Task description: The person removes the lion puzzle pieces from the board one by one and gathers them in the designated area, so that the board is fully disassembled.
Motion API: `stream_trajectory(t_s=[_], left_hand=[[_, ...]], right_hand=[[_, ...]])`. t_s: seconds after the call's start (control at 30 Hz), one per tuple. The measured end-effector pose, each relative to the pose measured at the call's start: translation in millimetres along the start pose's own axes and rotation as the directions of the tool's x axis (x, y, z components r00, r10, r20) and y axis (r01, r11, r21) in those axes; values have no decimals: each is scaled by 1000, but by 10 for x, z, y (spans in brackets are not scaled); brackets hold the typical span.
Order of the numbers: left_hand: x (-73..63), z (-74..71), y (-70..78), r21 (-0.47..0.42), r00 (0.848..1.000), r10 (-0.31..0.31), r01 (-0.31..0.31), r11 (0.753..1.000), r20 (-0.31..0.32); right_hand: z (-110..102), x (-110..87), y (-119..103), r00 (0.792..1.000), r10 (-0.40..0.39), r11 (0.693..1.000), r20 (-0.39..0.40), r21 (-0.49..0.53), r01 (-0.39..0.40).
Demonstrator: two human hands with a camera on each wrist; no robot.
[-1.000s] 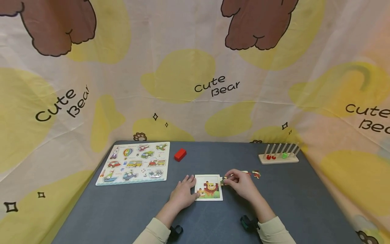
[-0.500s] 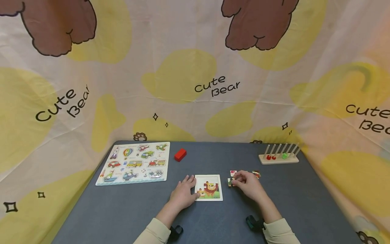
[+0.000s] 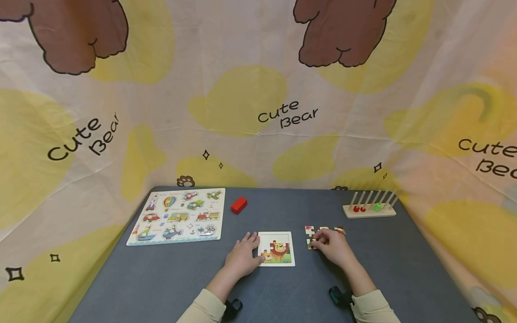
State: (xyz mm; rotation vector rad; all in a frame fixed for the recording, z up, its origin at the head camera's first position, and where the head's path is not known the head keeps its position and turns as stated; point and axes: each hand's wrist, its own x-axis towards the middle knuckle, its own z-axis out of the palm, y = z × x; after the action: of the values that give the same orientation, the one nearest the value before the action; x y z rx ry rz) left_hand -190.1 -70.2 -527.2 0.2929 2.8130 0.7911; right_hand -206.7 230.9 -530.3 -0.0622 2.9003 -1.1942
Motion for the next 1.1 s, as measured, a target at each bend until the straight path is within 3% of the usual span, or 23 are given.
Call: stream_trajectory(t_s=[0.57, 0.83, 1.1], left_hand=[[-16, -10, 28, 4, 1000, -19, 19, 1000, 1], [-7, -14, 23, 3, 1000, -14, 14, 1000, 6], [-7, -5, 11, -4, 1000, 0, 0, 1000, -2]], right_hand=[[-3, 31, -73, 1000, -28, 995, 3, -98, 28], [-79, 79, -253, 996, -88, 995, 3, -54, 89], [-66, 111, -434, 996, -92, 995, 1, 27, 92]])
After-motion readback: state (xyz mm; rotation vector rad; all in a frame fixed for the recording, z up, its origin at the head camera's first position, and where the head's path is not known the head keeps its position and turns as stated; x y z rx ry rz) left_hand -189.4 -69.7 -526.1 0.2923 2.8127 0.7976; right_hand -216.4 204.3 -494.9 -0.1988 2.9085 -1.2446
